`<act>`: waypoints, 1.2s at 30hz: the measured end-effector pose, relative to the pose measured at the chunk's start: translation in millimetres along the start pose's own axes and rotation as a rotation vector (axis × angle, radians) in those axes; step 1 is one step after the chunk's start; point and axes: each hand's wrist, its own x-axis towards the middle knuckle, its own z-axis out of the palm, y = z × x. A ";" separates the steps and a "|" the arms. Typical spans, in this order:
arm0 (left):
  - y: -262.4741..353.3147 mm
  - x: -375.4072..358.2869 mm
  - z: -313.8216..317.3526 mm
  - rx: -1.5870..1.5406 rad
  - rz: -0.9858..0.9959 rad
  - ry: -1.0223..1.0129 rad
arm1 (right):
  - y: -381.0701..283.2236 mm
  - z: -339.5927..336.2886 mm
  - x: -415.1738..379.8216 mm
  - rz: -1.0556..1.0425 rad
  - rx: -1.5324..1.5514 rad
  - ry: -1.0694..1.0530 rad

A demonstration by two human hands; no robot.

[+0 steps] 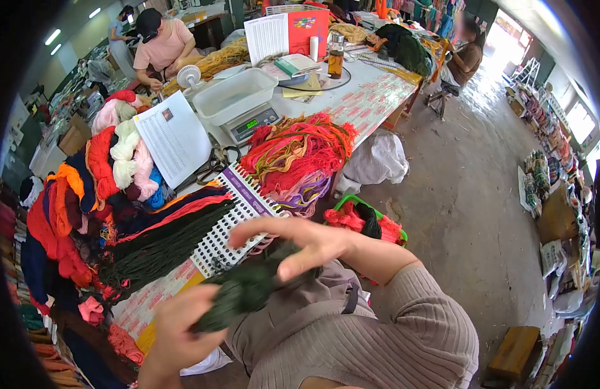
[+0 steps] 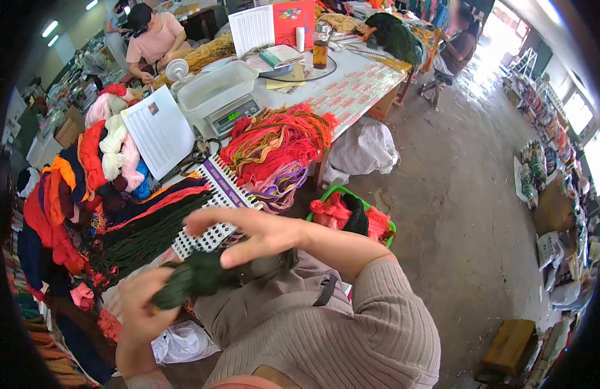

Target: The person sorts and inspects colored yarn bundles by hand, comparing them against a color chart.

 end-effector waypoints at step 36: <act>-165.1 -72.4 -28.1 -0.210 -0.687 0.643 | 109.6 -135.3 -279.8 0.995 -1.341 0.740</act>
